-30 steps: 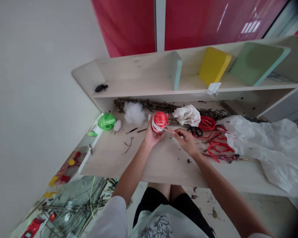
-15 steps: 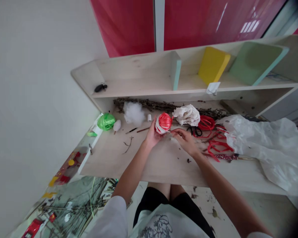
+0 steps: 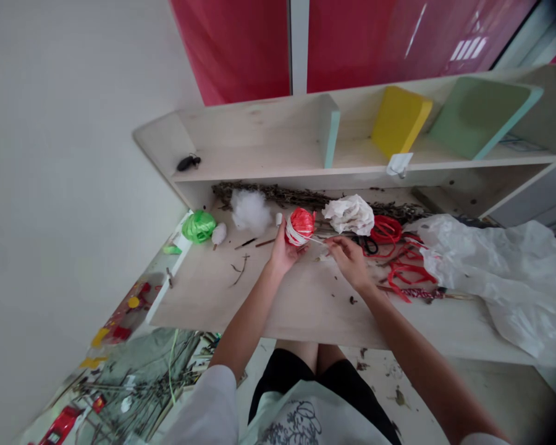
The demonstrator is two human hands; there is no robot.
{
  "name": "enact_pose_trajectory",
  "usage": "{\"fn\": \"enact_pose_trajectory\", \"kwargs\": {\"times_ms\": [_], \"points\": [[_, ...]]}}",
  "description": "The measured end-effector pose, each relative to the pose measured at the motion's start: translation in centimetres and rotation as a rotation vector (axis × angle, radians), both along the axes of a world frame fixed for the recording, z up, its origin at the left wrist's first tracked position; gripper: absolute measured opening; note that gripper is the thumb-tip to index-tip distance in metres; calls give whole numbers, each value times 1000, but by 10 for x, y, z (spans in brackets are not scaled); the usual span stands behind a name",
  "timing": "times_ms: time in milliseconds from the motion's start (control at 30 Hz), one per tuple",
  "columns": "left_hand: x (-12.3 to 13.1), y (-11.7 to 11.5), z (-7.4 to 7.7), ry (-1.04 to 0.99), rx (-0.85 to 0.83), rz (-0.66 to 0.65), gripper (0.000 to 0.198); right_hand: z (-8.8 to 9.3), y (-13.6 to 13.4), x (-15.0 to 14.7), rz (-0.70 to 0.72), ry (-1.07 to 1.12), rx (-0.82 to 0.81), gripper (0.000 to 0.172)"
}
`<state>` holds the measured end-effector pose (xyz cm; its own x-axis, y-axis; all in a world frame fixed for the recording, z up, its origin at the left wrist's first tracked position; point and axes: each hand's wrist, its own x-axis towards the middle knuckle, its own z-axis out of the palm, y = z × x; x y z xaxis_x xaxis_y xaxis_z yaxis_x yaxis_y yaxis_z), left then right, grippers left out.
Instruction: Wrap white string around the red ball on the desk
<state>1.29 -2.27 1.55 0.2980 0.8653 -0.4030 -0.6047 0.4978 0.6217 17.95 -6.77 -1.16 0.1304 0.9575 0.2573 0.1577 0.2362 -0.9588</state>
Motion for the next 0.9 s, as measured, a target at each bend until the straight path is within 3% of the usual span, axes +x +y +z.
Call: {"fn": "enact_pose_trajectory", "kwargs": {"times_ms": [200,400,667,900], "points": [[1,0,1,17,-37,6,65,3,1,1,-52,110,-23,63],[0,1,-1,-46,7,15,62,8,1,0,14,27,-47,46],[0,-1,4,-94,19,18,60,3,0,1,75,-34,-23,47],[-2,-4,3,-116,-19,-61,72,8,-2,-1,89,-35,-32,50]]}}
